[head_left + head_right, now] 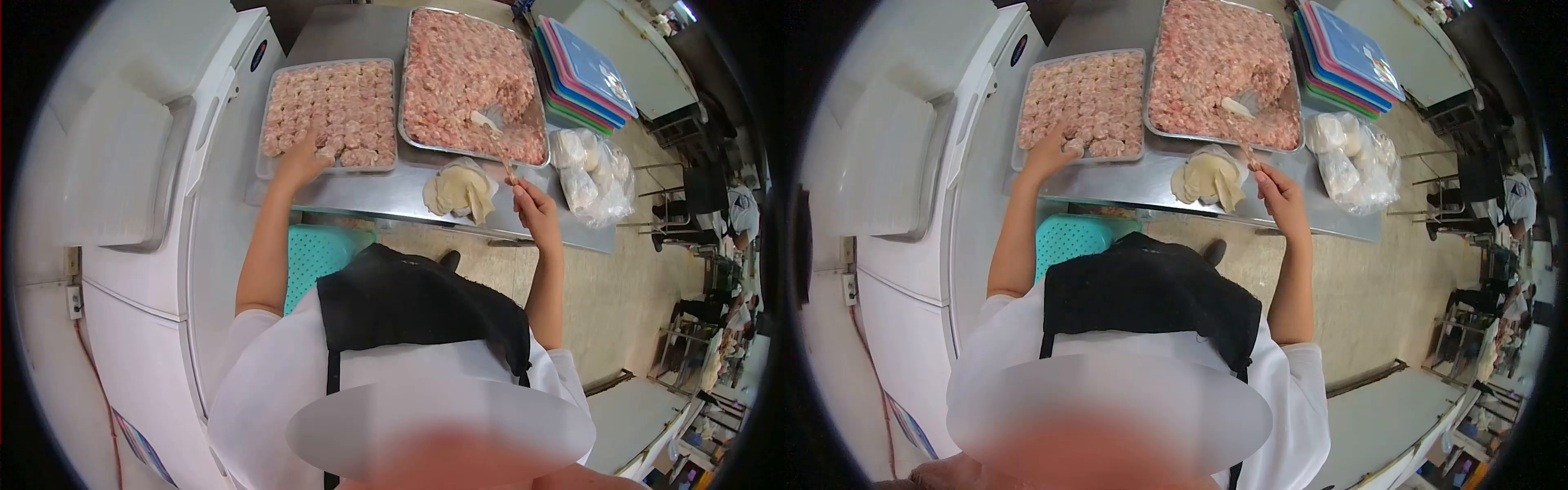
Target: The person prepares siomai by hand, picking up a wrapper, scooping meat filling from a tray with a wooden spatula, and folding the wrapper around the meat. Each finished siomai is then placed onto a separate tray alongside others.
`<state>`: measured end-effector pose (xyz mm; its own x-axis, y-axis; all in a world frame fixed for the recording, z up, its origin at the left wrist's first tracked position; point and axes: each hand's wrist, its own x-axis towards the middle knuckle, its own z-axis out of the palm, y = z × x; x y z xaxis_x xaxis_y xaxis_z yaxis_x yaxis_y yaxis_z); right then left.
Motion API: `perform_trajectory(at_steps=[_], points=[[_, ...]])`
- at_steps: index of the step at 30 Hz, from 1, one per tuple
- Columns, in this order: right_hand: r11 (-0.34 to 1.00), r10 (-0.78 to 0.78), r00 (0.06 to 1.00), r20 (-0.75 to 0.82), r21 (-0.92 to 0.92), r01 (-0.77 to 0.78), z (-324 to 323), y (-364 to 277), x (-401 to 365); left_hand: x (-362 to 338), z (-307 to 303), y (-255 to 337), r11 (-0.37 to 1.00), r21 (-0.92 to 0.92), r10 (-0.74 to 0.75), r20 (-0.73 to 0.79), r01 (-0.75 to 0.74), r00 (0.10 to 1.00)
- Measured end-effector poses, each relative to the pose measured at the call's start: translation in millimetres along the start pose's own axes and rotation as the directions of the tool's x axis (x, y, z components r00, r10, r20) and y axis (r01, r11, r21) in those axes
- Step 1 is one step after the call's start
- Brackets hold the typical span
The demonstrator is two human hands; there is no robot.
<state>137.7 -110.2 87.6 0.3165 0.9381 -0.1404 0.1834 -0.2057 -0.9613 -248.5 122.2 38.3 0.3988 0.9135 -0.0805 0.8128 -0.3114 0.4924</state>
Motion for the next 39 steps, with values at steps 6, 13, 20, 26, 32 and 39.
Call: perform_trajectory(at_steps=[6, 13, 20, 26, 32, 39], points=[[1.0, -0.027, 0.999, -0.026, -0.017, 0.027, -2, -4, 1, 20, 24, -9, 0.992, -0.002, 0.13, 0.036, -0.13, 0.991], [1.0, -0.023, 1.0, 0.011, -0.018, 0.024, -28, -2, 16, 16, 23, -27, 0.977, -0.213, 0.007, 0.107, 0.016, 0.994], [0.999, -0.036, 0.999, 0.022, -0.024, 0.036, -75, -2, 42, -3, 13, 48, 0.99, 0.119, -0.075, 0.007, 0.073, 0.997], [0.999, -0.003, 0.999, 0.043, -0.038, 0.004, -122, -4, 58, 29, 12, 211, 0.911, 0.054, 0.412, -0.16, -0.409, 0.897], [0.997, 0.052, 0.989, 0.142, 0.052, -0.059, -169, 14, 72, 137, 108, 286, 0.843, -0.066, 0.536, 0.183, -0.534, 0.824], [0.998, 0.062, 0.981, 0.182, -0.014, -0.06, -208, 24, 83, 186, 160, 292, 0.827, 0.17, 0.443, 0.391, -0.536, 0.807]])
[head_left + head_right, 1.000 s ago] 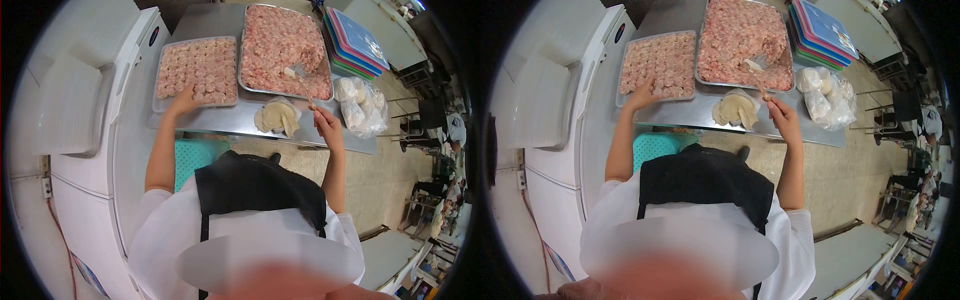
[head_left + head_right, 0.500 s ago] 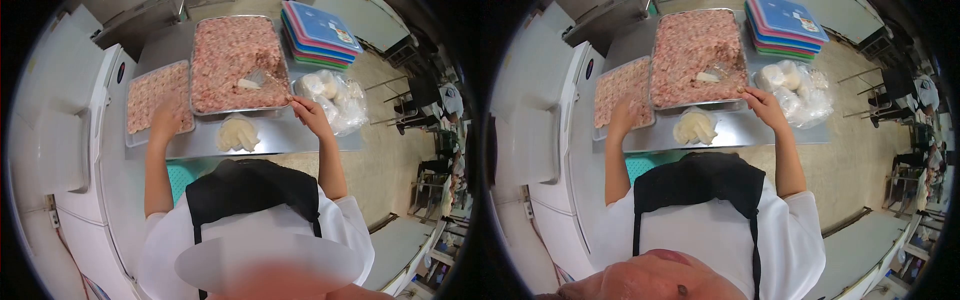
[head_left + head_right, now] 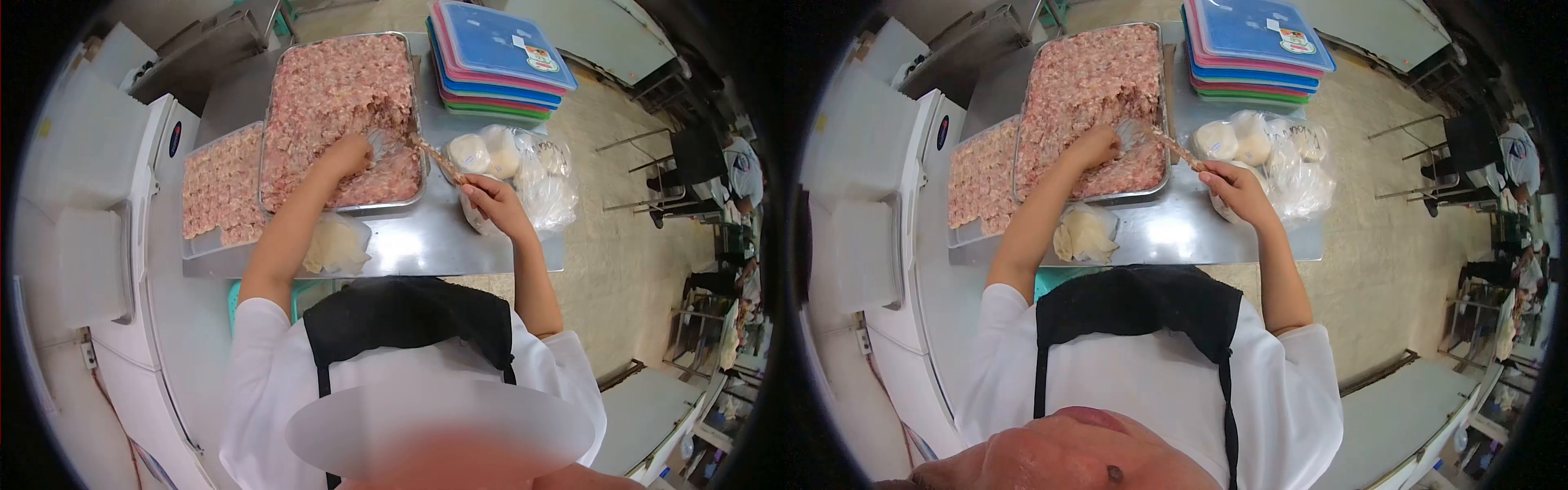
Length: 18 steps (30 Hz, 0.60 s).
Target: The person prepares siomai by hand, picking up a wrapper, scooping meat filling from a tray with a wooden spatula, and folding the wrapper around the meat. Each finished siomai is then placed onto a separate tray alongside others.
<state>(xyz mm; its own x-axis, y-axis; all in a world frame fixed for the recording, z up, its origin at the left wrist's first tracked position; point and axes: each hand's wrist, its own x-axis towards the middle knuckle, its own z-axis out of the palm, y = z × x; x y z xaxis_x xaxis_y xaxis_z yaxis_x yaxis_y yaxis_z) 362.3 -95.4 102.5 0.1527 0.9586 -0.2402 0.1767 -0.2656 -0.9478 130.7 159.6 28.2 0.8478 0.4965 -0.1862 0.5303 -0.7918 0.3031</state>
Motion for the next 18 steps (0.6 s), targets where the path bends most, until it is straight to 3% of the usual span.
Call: perform_trajectory(at_steps=[3, 5, 6, 8, 10, 11, 14, 15, 17, 18], points=[[0.993, -0.066, 0.998, 0.019, -0.098, 0.067, -5, 3, 8, -1, -8, -14, 0.983, -0.168, -0.1, -0.177, 0.07, 0.979], [0.975, -0.065, 0.996, 0.068, -0.21, 0.078, -5, 5, 21, -31, -44, -2, 0.865, -0.486, -0.278, -0.253, 0.127, 0.927], [0.943, -0.173, 0.981, 0.084, -0.274, 0.19, -1, 4, 27, -45, -59, 1, 0.767, -0.628, -0.373, -0.268, 0.132, 0.888], [0.825, -0.388, 0.912, 0.135, -0.39, 0.409, 15, -2, 43, -75, -67, -24, 0.716, -0.697, -0.349, -0.418, -0.049, 0.838], [0.675, -0.453, 0.863, 0.223, -0.547, 0.495, 37, -16, 58, -114, -79, -23, 0.223, -0.914, -0.48, -0.406, -0.34, 0.778], [0.585, -0.478, 0.836, 0.269, -0.613, 0.531, 51, -25, 63, -132, -82, -18, -0.054, -0.879, -0.535, -0.375, -0.474, 0.757], [0.387, -0.565, 0.721, 0.401, -0.644, 0.66, 103, -38, 79, -171, -82, -10, -0.166, -0.8, -0.756, -0.272, -0.577, 0.595], [0.322, -0.582, 0.676, 0.452, -0.636, 0.701, 120, -40, 89, -183, -74, -17, -0.099, -0.824, -0.746, -0.309, -0.558, 0.589], [0.328, -0.619, 0.671, 0.408, -0.642, 0.693, 156, -38, 111, -206, -46, -38, 0.035, -0.856, -0.716, -0.381, -0.515, 0.585], [0.331, -0.635, 0.669, 0.387, -0.645, 0.688, 167, -39, 123, -213, -33, -43, 0.013, -0.852, -0.74, -0.36, -0.523, 0.568]])
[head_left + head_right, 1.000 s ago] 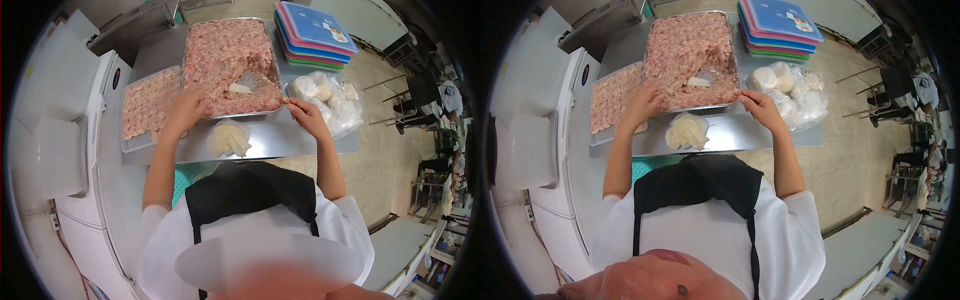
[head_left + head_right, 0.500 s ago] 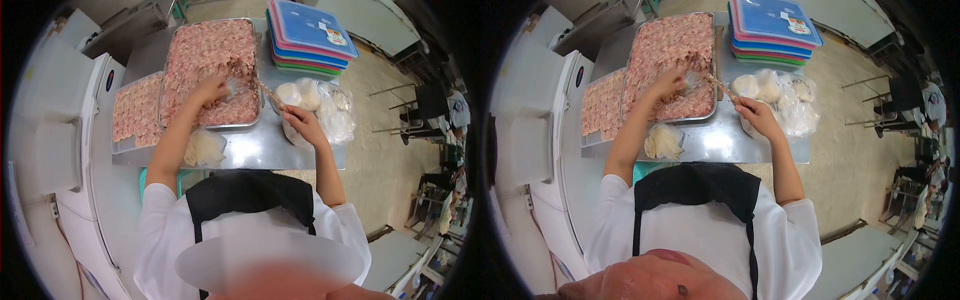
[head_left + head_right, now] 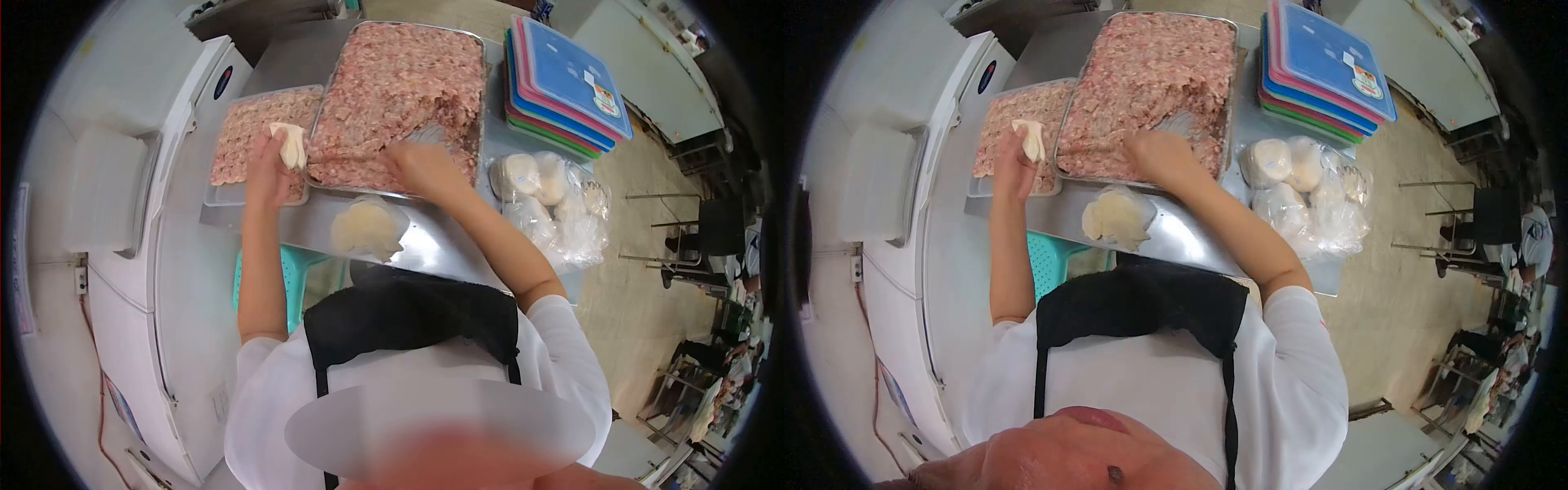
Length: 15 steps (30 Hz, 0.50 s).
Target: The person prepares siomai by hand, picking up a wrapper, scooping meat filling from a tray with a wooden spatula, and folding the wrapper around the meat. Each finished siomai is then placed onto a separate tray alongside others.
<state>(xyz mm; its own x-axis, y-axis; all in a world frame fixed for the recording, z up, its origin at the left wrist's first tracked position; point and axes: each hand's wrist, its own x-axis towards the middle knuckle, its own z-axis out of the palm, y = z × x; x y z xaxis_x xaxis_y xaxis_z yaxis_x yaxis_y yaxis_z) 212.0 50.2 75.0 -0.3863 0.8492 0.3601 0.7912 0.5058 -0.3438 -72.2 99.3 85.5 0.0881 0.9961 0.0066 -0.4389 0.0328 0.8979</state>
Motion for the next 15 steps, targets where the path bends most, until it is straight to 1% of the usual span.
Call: perform_trajectory(at_steps=[2, 3, 5, 6, 7, 8, 9, 11, 12, 15], points=[[0.991, 0.048, 0.999, 0.008, -0.125, -0.047, 2, 11, 31, -13, -18, -10, 0.999, -0.045, -0.022, -0.067, 0.019, 0.998], [0.979, 0.073, 0.997, 0.007, -0.189, -0.07, 2, 18, 46, -24, -17, -7, 0.994, -0.044, -0.1, -0.064, 0.097, 0.993], [0.973, 0.065, 0.997, -0.049, -0.218, -0.074, 8, 37, 71, -45, -8, -3, 0.966, -0.041, -0.256, -0.054, 0.254, 0.965], [0.97, 0.061, 0.995, -0.077, -0.232, -0.078, 11, 41, 77, -49, -15, -8, 0.949, 0.225, -0.226, -0.01, 0.223, 0.974], [0.972, 0.069, 0.997, -0.022, -0.225, -0.072, 15, 38, 80, -52, -25, -19, 0.865, 0.473, -0.209, 0.04, 0.166, 0.977], [0.973, 0.075, 0.997, 0.033, -0.22, -0.066, 19, 35, 83, -53, -35, -27, 0.723, 0.686, -0.203, 0.092, 0.086, 0.975], [0.975, 0.084, 0.993, 0.089, -0.214, -0.063, 22, 31, 85, -54, -34, -25, 0.701, 0.713, -0.165, 0.187, -0.018, 0.968], [0.982, 0.029, 0.991, 0.13, -0.187, -0.005, 26, 25, 80, -55, -27, -23, 0.644, 0.731, -0.096, 0.372, -0.227, 0.923], [0.985, 0.004, 0.988, 0.153, -0.172, 0.023, 26, 19, 75, -55, -29, -26, 0.651, 0.72, -0.086, 0.385, -0.24, 0.919], [0.984, -0.049, 0.974, 0.223, -0.158, 0.086, 21, -9, 58, -53, -34, -32, 0.581, 0.746, -0.036, 0.423, -0.325, 0.905]])
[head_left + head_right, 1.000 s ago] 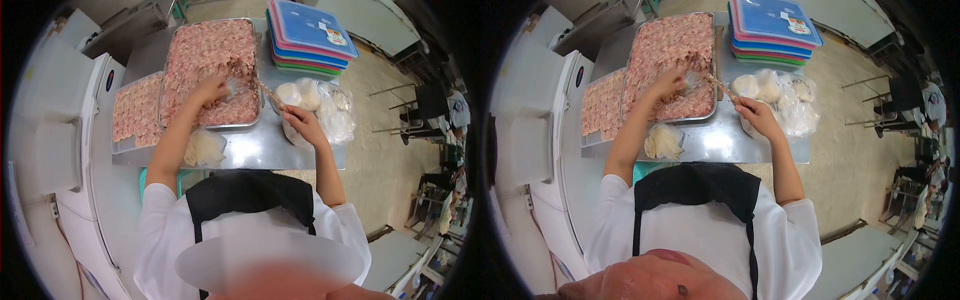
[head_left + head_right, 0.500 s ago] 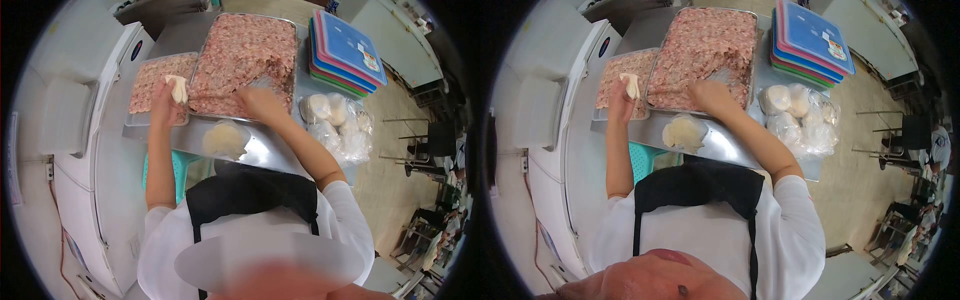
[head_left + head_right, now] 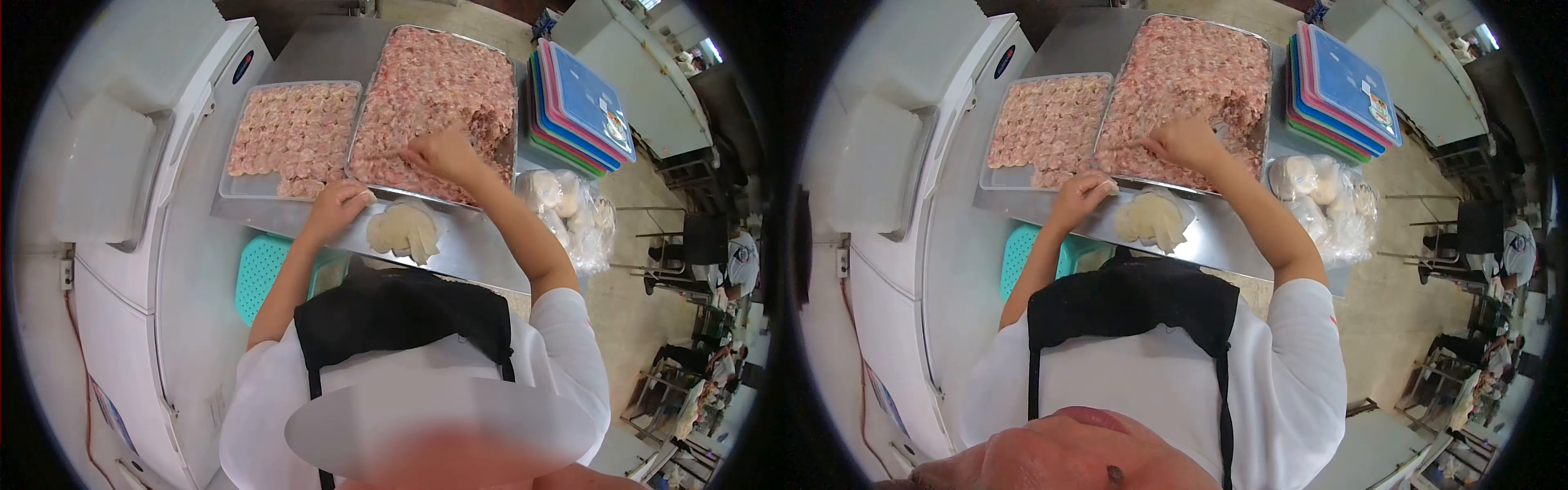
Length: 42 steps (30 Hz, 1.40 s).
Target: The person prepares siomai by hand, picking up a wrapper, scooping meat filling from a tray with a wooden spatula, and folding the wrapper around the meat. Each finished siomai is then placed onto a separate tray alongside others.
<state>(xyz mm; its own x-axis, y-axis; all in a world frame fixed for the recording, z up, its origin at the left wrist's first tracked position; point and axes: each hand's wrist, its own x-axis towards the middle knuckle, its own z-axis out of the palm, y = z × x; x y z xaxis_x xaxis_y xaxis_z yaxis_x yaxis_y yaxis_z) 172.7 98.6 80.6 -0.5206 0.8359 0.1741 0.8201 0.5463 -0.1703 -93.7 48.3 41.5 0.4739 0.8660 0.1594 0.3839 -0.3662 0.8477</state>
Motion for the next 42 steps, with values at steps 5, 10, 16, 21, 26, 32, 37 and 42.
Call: perform_trajectory(at_steps=[5, 10, 16, 21, 26, 32, 37, 42], points=[[1.0, -0.014, 1.0, 0.025, 0.003, 0.014, -7, -50, -39, -3, -3, 2, 0.994, 0.051, 0.091, 0.03, -0.093, 0.995], [0.932, 0.257, 0.952, 0.164, 0.22, -0.289, -11, -46, -53, 11, 3, 6, 0.998, -0.06, 0.014, 0.035, -0.012, 0.999], [0.809, 0.406, 0.914, 0.009, 0.462, -0.364, -21, 1, -54, 64, -3, 33, 0.966, -0.214, 0.135, -0.066, -0.146, 0.989], [0.9, 0.422, 0.897, -0.134, -0.055, -0.432, -44, -8, -59, 79, -13, 35, 0.888, -0.459, -0.061, -0.193, -0.035, 0.979], [0.915, 0.362, 0.879, -0.309, -0.06, -0.398, -47, 1, -68, 27, -24, 18, 0.909, -0.374, -0.189, 0.016, 0.181, 0.982], [0.855, 0.519, 0.821, -0.237, 0.166, -0.492, -52, -4, -83, -10, 10, -15, 0.972, -0.101, -0.203, 0.095, 0.213, 0.974], [0.773, 0.601, 0.731, -0.323, 0.469, -0.428, -77, -16, -77, -11, 13, 10, 0.987, 0.069, -0.147, -0.013, 0.148, 0.989], [0.828, 0.518, 0.855, -0.011, 0.256, -0.498, -63, -26, -97, -1, 16, -3, 0.916, 0.4, -0.029, 0.086, -0.008, 0.996]])
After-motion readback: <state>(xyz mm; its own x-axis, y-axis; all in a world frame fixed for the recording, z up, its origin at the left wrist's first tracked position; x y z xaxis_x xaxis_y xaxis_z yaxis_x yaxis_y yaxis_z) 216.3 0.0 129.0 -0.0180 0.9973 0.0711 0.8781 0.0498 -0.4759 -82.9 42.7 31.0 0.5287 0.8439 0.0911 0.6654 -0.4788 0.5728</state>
